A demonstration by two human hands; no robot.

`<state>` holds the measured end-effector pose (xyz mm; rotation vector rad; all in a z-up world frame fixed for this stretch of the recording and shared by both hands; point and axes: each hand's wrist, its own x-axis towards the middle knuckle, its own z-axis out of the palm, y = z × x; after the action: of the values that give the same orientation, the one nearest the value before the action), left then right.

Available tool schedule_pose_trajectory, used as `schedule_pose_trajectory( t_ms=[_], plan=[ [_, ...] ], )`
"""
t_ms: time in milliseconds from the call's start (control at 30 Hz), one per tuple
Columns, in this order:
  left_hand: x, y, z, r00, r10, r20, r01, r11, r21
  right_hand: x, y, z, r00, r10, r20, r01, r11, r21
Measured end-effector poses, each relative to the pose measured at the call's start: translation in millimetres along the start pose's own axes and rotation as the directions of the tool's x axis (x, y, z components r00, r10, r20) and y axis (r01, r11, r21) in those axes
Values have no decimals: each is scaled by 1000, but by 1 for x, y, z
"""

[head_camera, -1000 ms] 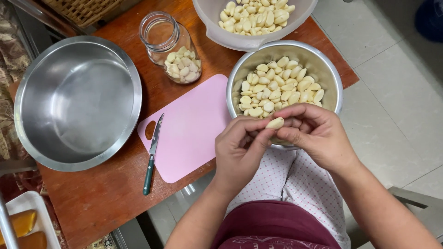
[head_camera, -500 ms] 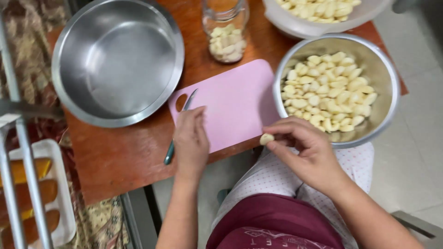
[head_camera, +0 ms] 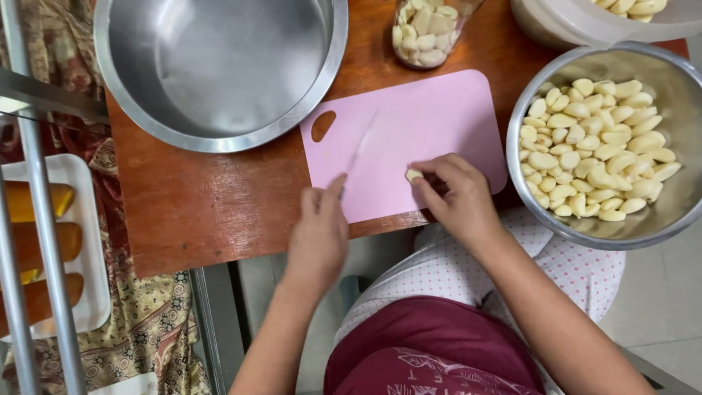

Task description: Sorting and trimming peeled garlic cloves using hands and a small knife

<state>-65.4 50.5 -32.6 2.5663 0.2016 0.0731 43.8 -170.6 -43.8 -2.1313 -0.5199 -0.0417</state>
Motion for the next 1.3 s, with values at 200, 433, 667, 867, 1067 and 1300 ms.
schedule_pose_trajectory(
  t_ms=[200,433,667,867,1067,1300],
  plan=[
    [-37,31,11,952,76,295,-44,993,-114,-1,5,4,999,-14,-31,13,1000,-20],
    [-42,34,6,928,88,362,-58,994,-92,-1,1,6,999,-1,-54,0,1000,-13],
    [-41,33,4,925,63,375,-25,994,-106,-3,4,10,997,-22,-78,21,1000,-14],
    [-36,38,-6,918,54,392,-33,998,-59,-3,3,9,996,-56,-67,51,996,-66],
    [-31,42,-8,907,28,421,-64,995,73,-3,3,8,997,-50,-52,46,997,-69],
    [-34,35,13,935,62,349,-134,973,186,-2,-5,1,999,-37,-19,36,997,-74]
  ],
)
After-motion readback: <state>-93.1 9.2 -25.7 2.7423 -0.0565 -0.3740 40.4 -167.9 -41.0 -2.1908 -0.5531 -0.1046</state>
